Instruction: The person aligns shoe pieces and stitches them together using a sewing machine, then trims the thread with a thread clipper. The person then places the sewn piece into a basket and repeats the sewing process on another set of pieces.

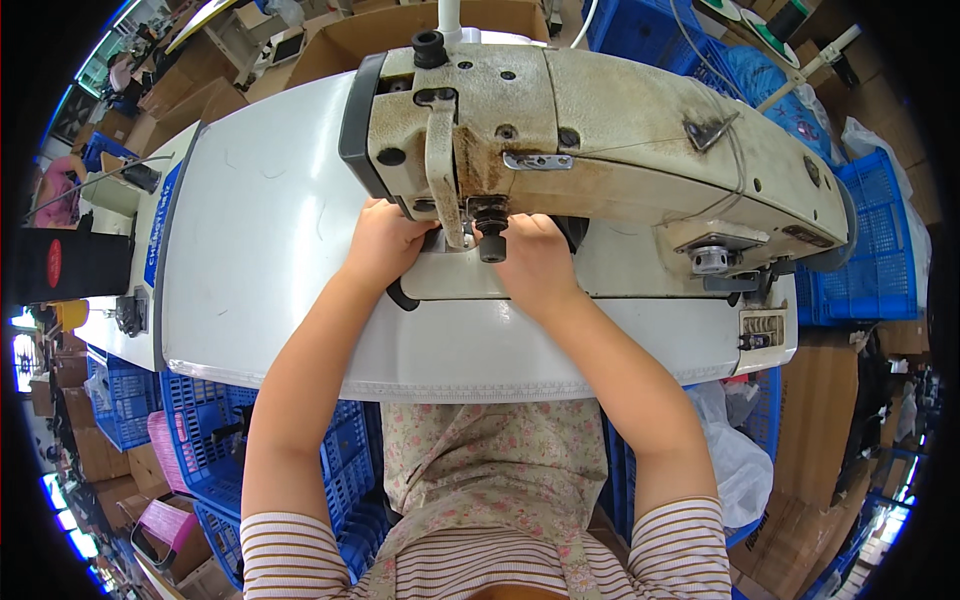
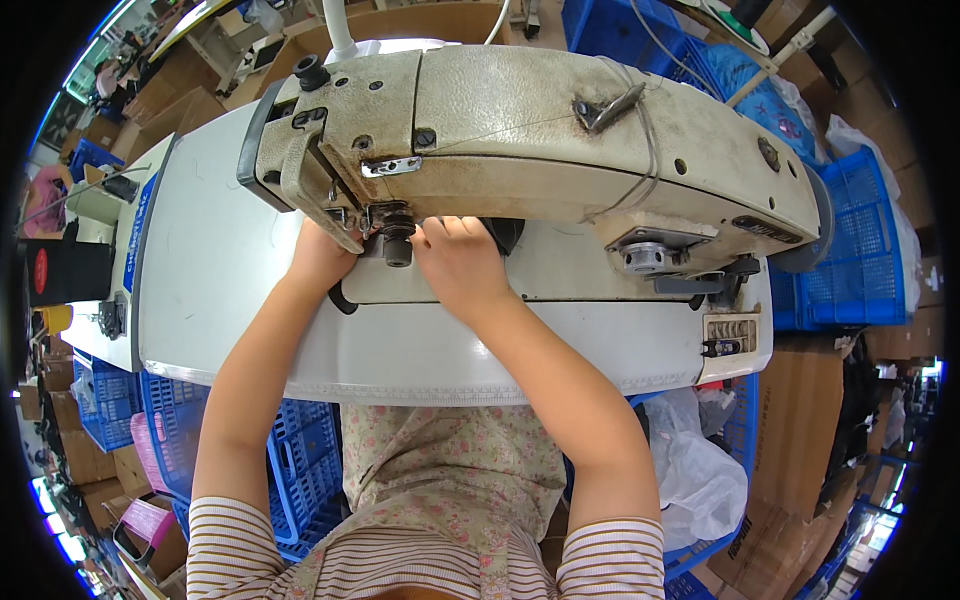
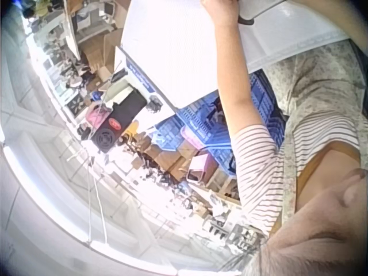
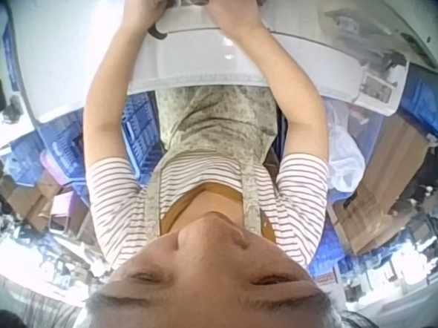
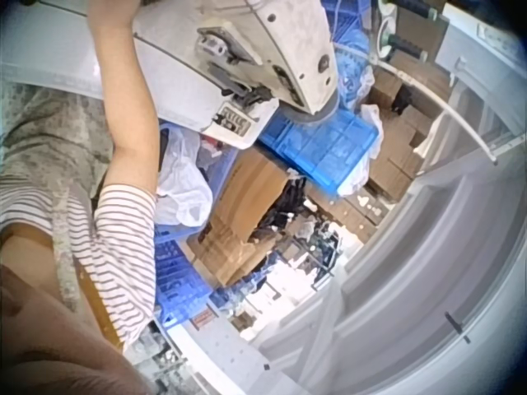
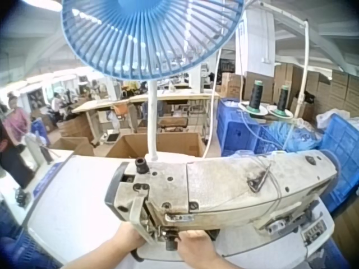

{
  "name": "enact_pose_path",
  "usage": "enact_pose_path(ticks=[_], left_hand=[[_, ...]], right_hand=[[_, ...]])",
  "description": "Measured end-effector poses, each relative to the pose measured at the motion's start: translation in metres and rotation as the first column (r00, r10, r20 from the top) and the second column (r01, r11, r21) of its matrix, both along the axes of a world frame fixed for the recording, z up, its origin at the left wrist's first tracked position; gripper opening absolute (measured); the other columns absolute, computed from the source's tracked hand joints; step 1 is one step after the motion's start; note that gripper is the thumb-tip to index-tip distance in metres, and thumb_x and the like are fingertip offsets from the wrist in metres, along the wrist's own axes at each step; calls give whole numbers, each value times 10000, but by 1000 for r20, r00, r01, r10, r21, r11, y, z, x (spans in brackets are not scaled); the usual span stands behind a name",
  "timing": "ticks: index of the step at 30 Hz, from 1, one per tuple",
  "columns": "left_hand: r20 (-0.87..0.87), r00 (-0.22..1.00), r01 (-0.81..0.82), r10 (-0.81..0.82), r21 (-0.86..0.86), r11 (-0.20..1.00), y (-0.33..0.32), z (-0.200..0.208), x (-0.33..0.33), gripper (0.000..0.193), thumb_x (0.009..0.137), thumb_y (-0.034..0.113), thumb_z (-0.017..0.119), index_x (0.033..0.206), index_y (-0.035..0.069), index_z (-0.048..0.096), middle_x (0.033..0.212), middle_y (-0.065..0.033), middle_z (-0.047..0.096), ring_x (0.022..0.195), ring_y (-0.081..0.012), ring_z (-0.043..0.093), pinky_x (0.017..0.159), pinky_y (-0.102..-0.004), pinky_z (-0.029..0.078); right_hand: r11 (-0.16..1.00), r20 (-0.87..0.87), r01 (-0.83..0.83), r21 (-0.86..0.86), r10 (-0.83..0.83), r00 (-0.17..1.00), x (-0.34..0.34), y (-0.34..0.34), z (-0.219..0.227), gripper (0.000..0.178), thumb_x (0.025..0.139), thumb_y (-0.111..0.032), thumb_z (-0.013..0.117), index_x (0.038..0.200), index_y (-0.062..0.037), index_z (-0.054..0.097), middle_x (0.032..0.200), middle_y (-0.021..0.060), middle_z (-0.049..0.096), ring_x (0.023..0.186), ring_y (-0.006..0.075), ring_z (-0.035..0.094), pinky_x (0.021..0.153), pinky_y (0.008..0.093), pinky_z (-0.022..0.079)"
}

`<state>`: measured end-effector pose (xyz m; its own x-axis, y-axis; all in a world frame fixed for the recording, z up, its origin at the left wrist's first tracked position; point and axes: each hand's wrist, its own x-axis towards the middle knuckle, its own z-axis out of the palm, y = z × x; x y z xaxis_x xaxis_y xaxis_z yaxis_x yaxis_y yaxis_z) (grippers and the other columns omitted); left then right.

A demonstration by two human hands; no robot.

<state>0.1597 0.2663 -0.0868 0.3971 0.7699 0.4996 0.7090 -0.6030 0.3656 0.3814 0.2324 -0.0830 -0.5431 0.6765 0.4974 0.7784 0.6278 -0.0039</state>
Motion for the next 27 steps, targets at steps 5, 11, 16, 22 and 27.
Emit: enact_pose_path(ticks=[5,11,16,22,27], left_hand=[[-1,999,54,-54,98,994,4,6,11,244,644,-3,652,825,133,743,856,-53,686,792,-270,650,714,-387,493],[-77,997,3,10,175,984,-2,11,6,165,633,29,652,756,118,719,755,-67,671,727,-283,649,657,-392,510],[-37,999,23,-18,139,990,0,9,15,161,643,33,651,753,129,720,780,-53,680,757,-266,652,701,-396,494],[-89,995,41,-45,-47,998,-2,8,3,199,755,43,705,953,58,691,985,-139,686,948,-367,630,817,-428,494],[-70,997,25,-29,-63,998,-6,12,3,222,759,43,702,980,58,685,997,-129,684,963,-361,627,839,-431,488]], right_hand=[[999,-93,45,-31,-48,994,6,-9,10,70,798,-115,590,845,-72,621,784,55,543,764,207,565,649,337,433],[975,-300,-85,207,146,943,71,-104,87,266,812,-91,604,1064,-92,686,995,47,670,857,197,651,729,352,502],[535,-855,845,16,-431,289,274,-56,92,431,1009,-254,472,1338,23,477,1352,184,503,1228,268,471,1039,356,356],[687,-816,717,-116,-477,325,328,-29,90,437,1018,-301,428,1356,-35,497,1346,164,536,1221,268,518,1028,346,382],[582,-347,794,-175,-791,503,353,15,160,361,943,-257,511,1253,-94,599,1153,199,645,1079,340,619,903,367,474]])
